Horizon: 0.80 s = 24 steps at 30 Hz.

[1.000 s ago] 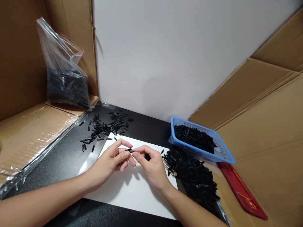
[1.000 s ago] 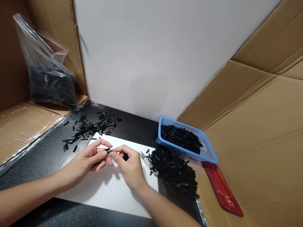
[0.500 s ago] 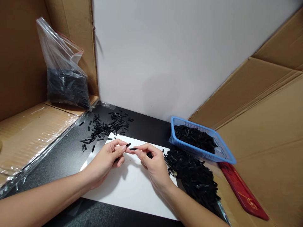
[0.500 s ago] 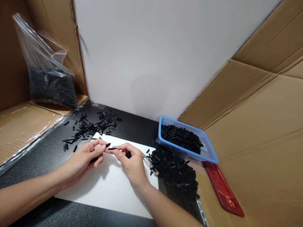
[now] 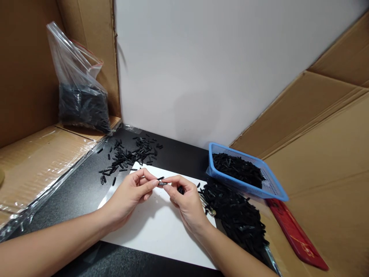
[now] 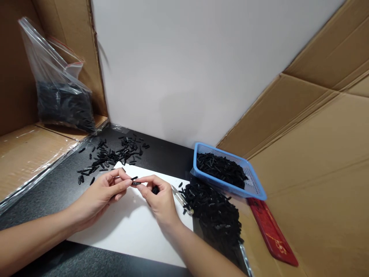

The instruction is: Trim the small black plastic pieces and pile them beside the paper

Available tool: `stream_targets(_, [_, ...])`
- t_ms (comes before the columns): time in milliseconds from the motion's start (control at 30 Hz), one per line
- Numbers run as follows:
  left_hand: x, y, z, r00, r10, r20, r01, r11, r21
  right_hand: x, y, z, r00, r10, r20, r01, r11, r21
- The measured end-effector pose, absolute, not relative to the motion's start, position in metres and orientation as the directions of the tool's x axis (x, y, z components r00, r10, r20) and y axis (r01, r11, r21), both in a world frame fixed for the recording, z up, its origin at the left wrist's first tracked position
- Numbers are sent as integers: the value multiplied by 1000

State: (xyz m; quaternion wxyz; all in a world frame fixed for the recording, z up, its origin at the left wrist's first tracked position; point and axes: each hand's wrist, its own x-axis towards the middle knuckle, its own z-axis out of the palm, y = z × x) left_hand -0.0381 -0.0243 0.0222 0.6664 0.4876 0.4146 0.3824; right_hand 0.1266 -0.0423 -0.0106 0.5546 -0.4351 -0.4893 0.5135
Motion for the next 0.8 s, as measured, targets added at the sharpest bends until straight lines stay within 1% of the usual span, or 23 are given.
stream_targets(133, [-37, -23, 21, 340, 925, -171, -97, 215, 972, 125, -43, -9, -6, 996, 85, -154, 83, -985])
stream_targets(300, [-34, -23, 20, 326, 929, -174, -105, 219, 970, 119, -47, -4, -36, 999, 32, -216, 24, -976])
stream_targets(367, [-33, -24, 20, 323, 931, -169, -104, 213, 972, 116, -49, -3, -42, 999, -2, -267, -13, -964])
stream_targets(467, [-33, -24, 18, 325, 934, -146, -85, 183, 980, 114, -50, 0, -94, 992, -90, -420, -121, -899])
stream_targets(567, [-35, -23, 17, 327, 939, -106, -12, 117, 993, 117, -49, 2, -172, 974, -145, -581, -220, -784])
stream_targets(633, [-37, -22, 18, 327, 944, -47, 55, 30, 998, 120, -49, 3, -207, 966, -157, -620, -254, -742])
stream_targets(733, [-39, -22, 20, 333, 941, 55, 146, -109, 983, 120, -49, 4, -218, 958, -187, -570, -281, -772])
stream_targets(800, [-40, -23, 20, 342, 936, 84, 185, -155, 970, 118, -50, 4, -202, 959, -198, -531, -277, -801])
